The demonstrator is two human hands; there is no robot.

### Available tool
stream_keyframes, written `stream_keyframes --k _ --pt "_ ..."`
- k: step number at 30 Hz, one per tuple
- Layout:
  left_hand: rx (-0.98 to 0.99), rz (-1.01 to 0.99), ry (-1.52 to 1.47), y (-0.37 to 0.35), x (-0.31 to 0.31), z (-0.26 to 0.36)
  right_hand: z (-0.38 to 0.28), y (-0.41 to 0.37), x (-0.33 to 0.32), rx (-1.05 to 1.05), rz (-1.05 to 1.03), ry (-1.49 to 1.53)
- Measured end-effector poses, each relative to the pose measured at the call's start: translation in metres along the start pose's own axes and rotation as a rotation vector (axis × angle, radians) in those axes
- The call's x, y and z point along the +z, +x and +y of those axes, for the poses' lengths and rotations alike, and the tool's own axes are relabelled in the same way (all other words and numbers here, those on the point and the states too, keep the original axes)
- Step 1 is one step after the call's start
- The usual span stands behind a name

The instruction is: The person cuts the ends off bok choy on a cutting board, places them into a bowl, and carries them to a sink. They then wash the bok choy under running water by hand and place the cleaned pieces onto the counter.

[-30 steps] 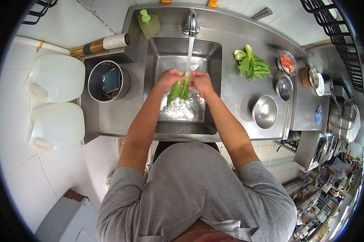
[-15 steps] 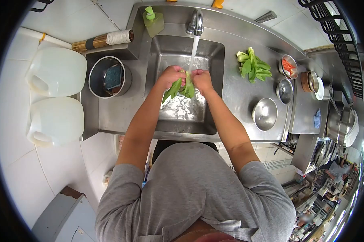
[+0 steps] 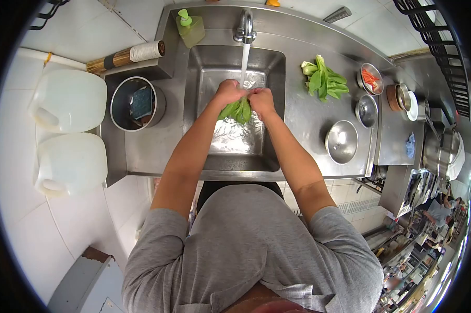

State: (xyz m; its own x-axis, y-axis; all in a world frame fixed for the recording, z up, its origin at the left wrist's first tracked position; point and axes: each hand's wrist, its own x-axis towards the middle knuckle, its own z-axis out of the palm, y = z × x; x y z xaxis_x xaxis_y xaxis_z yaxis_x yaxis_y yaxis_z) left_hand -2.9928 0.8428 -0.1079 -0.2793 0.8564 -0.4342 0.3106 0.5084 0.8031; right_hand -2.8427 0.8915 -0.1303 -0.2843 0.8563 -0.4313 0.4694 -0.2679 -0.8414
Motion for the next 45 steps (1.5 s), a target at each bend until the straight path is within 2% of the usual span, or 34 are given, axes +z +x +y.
stream_keyframes --k 4,10,13,19,22,25,28,34,43,45 --pt "0.038 0.004 0.123 -0.001 -0.002 0.001 0.0 -0.004 0.006 -0.045 0.042 -0.057" --pt "-0.011 0.034 0.013 -0.01 -0.008 -0.019 -0.009 -0.018 0.015 -0.005 -0.078 0.156" --pt "0.016 0.026 -0.031 -0.016 -0.012 -0.021 -0.007 -0.019 0.02 -0.015 -0.036 0.125" --pt "-0.044 -0.149 -0.359 -0.021 -0.005 -0.021 -0.004 -0.027 0.005 0.035 -0.081 0.202" --pt "-0.02 -0.225 -0.422 -0.017 0.0 -0.015 0.0 -0.027 -0.005 0.037 -0.112 0.286" --pt "-0.119 -0.341 -0.673 -0.015 0.003 -0.009 -0.007 -0.034 -0.018 0.156 -0.15 0.546" --pt "-0.207 -0.37 -0.844 -0.019 0.002 -0.002 -0.01 -0.04 -0.026 0.201 -0.15 0.577" --pt "-0.146 -0.416 -0.89 -0.014 -0.012 -0.023 -0.02 -0.05 -0.028 0.282 -0.202 0.61" --pt "-0.175 -0.313 -0.861 -0.012 -0.014 -0.036 -0.02 -0.046 -0.02 0.218 -0.186 0.642" --pt "-0.147 -0.272 -0.771 -0.007 -0.011 -0.039 -0.019 -0.045 -0.019 0.211 -0.171 0.633"
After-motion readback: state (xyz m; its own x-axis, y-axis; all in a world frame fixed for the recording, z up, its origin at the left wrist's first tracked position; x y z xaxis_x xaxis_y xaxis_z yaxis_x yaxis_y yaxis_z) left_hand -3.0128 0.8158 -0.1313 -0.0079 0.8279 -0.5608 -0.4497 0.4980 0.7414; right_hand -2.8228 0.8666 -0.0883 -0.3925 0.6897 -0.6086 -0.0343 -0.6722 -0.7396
